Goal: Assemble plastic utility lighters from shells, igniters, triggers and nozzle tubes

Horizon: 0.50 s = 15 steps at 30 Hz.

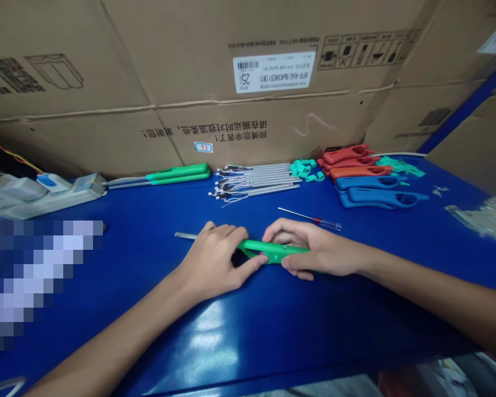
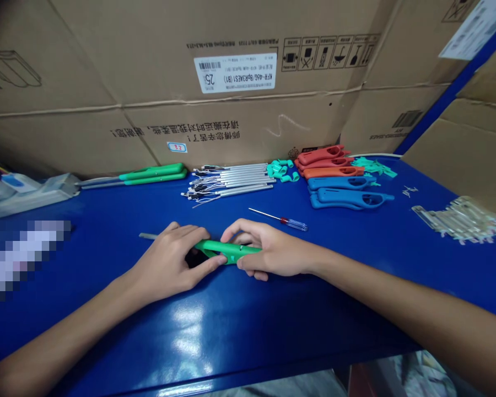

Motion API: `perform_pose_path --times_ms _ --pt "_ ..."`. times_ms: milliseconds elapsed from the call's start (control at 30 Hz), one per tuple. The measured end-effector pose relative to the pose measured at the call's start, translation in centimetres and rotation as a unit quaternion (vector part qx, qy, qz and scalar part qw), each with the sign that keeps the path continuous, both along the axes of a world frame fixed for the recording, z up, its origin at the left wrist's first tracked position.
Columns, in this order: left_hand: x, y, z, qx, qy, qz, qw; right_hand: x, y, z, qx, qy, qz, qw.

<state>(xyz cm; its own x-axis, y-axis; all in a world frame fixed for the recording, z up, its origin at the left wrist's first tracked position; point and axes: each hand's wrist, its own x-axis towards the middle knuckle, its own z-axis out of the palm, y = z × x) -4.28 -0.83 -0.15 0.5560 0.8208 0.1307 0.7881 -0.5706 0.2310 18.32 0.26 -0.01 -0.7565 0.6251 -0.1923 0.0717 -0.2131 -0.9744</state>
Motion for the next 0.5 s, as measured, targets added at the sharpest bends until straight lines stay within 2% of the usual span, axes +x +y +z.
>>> perform_pose_path --times_ms 200,500 --pt "0.06 -0.07 0.2 0.004 -0.002 0.005 1.0 -0.06 0.08 0.11 -0.009 -0.023 -0.026 0.999" --pt "-0.1 0.01 0.26 -0.004 0.003 -0.005 1.0 0.03 0.27 0.12 -0.025 -0.004 -0.012 1.0"
